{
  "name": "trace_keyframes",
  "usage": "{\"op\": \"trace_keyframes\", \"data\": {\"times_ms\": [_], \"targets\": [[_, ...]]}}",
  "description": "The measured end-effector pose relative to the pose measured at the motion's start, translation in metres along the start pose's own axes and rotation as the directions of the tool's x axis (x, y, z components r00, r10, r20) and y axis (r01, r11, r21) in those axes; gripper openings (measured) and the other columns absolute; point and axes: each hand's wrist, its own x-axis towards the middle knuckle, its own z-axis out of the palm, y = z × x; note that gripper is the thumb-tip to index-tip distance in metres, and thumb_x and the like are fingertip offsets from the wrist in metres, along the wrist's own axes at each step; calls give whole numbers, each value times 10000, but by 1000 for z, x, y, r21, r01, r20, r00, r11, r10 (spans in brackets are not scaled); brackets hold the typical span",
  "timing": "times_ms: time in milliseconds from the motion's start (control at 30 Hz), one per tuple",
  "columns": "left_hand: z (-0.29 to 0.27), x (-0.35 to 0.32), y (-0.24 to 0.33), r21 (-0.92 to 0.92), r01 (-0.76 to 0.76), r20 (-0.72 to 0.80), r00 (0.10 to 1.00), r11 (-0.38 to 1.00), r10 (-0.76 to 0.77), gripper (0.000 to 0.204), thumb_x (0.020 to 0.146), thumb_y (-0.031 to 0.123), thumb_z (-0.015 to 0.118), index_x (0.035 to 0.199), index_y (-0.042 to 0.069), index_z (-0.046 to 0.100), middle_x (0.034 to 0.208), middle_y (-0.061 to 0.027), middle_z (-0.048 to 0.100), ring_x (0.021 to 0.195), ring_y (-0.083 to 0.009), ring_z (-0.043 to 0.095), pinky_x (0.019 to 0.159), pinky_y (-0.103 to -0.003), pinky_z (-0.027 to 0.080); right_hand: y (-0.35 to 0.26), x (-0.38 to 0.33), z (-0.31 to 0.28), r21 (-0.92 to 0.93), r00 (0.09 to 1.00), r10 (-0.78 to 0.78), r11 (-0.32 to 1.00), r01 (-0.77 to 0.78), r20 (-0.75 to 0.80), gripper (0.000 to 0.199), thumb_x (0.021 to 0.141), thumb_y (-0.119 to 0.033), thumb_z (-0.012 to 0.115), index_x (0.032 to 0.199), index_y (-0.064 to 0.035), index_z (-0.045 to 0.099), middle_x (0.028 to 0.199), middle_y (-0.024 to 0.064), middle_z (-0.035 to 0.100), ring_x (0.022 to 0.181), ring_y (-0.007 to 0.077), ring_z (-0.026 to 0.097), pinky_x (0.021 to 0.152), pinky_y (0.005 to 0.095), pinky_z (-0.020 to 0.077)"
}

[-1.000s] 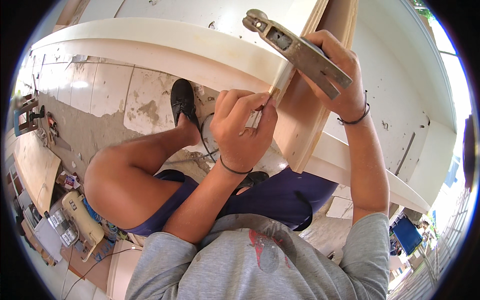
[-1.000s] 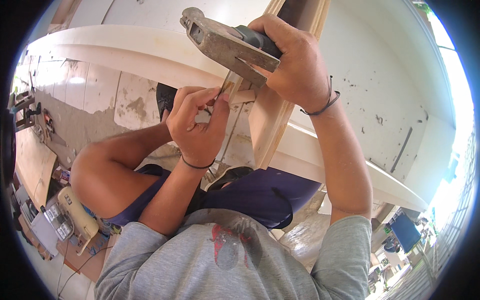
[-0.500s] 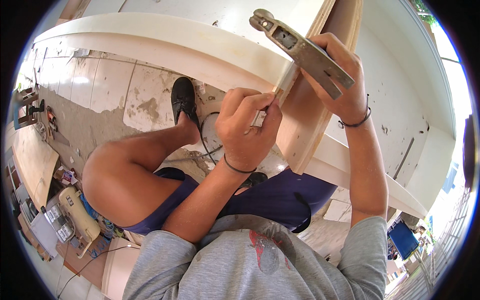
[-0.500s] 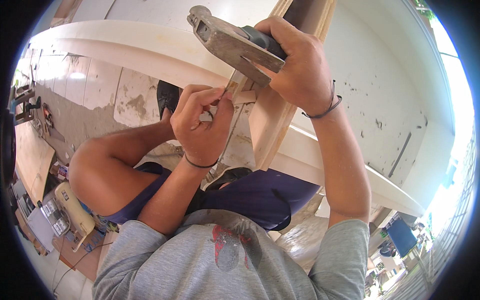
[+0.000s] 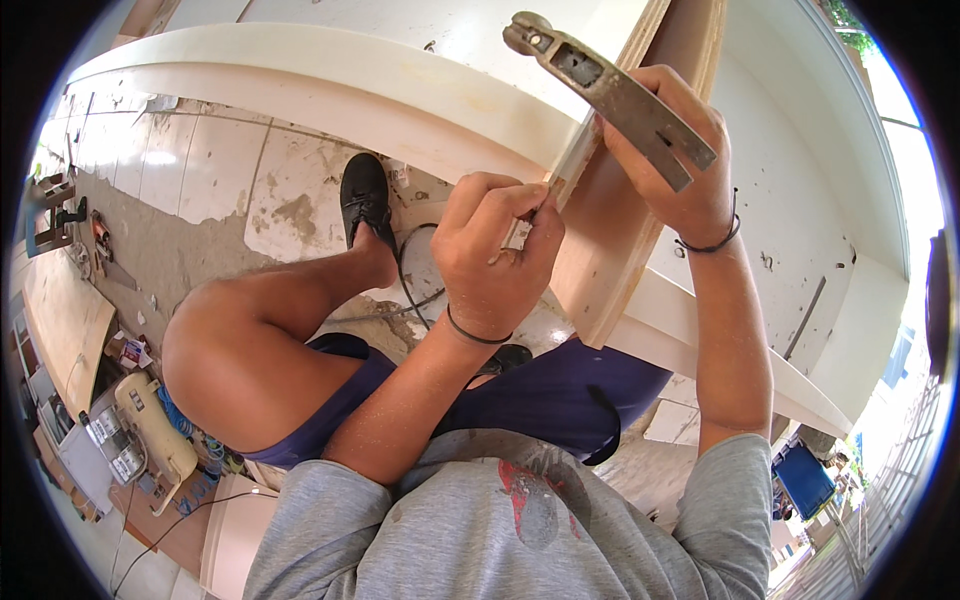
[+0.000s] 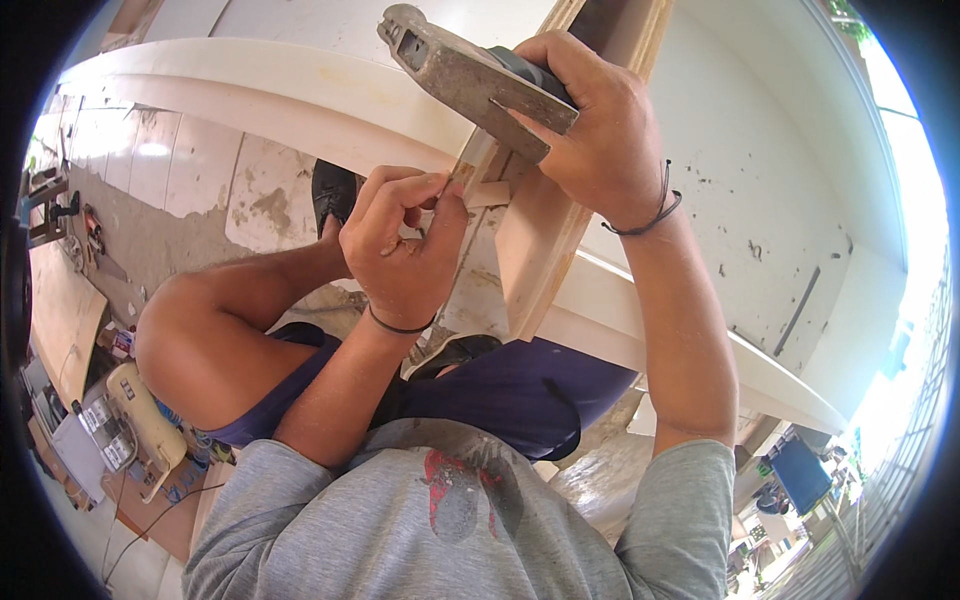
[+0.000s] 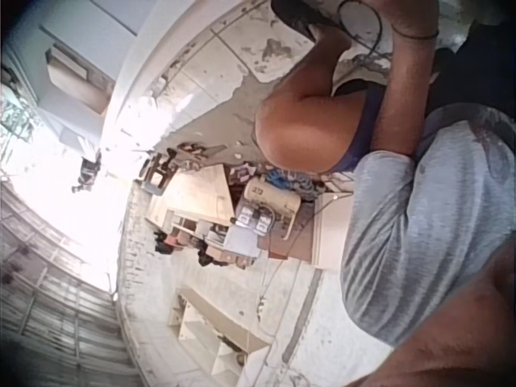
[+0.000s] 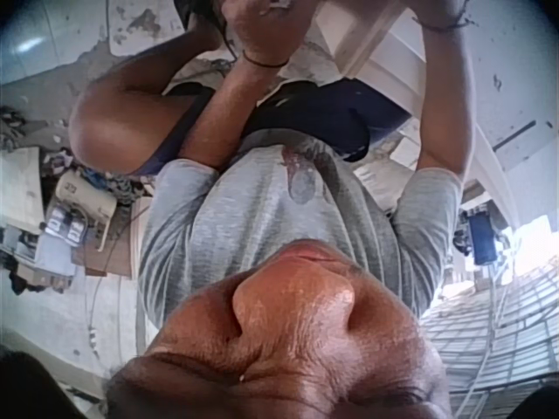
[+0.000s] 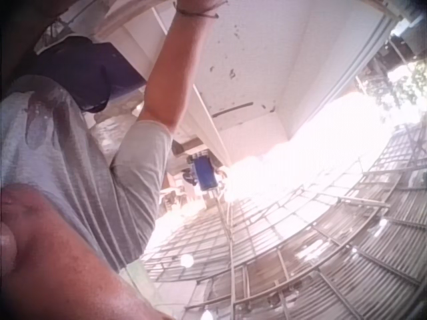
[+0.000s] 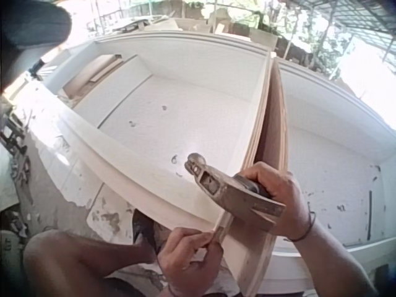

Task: The person builds wooden furniture by hammering a narrow wooden strip onto the edge of a large white cabinet frame, using a hammer and a small metal scraper.

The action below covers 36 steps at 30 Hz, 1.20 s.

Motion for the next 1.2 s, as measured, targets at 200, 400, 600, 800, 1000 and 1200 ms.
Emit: {"op": "trace_keyframes", "data": {"times_ms": [200,400,600,800,1000,1200], "targets": [[1,0,-1,-8,-16,14,1000,1000,16,184,692,-88,717,837,9,657,782,-95,623,651,-194,620,555,-286,480,9,-1,3,9,999,-4,1000,4,-43,190,818,-20,710,993,-16,638,796,40,683,732,92,635,660,236,498],[-1,2,1,22,-13,20,1000,1000,12,166,710,-75,717,840,9,655,779,-93,624,611,-174,613,538,-268,472,4,1,0,6,1000,2,1000,-2,3,205,808,-24,712,995,-15,630,774,41,655,710,93,603,672,239,488],[-1,3,1,8,19,10,1000,1000,-19,144,722,-71,703,835,6,656,777,-83,634,597,-137,594,520,-247,443,-2,2,-1,2,1000,-25,1000,25,12,209,806,-25,704,999,-32,625,780,45,647,703,96,589,688,245,487],[0,5,1,23,-9,7,1000,1000,9,153,716,-81,698,835,4,653,777,-81,633,588,-126,585,515,-245,435,6,7,-3,-3,1000,-23,1000,23,16,177,790,-60,680,955,-28,625,794,86,649,715,171,601,687,288,482],[0,4,-1,2,-28,0,1000,1000,28,150,720,-80,695,836,4,650,775,-77,629,584,-125,583,512,-245,438,7,6,-1,127,997,60,990,-64,41,201,757,-117,703,903,-8,618,751,101,610,676,195,579,642,302,464],[-1,5,-1,19,-39,10,999,999,39,144,721,-73,695,831,9,652,769,-73,623,577,-119,575,507,-242,436,5,5,-1,154,995,87,984,-93,47,216,752,-126,726,905,-18,619,732,88,594,671,149,563,632,295,460]]}}
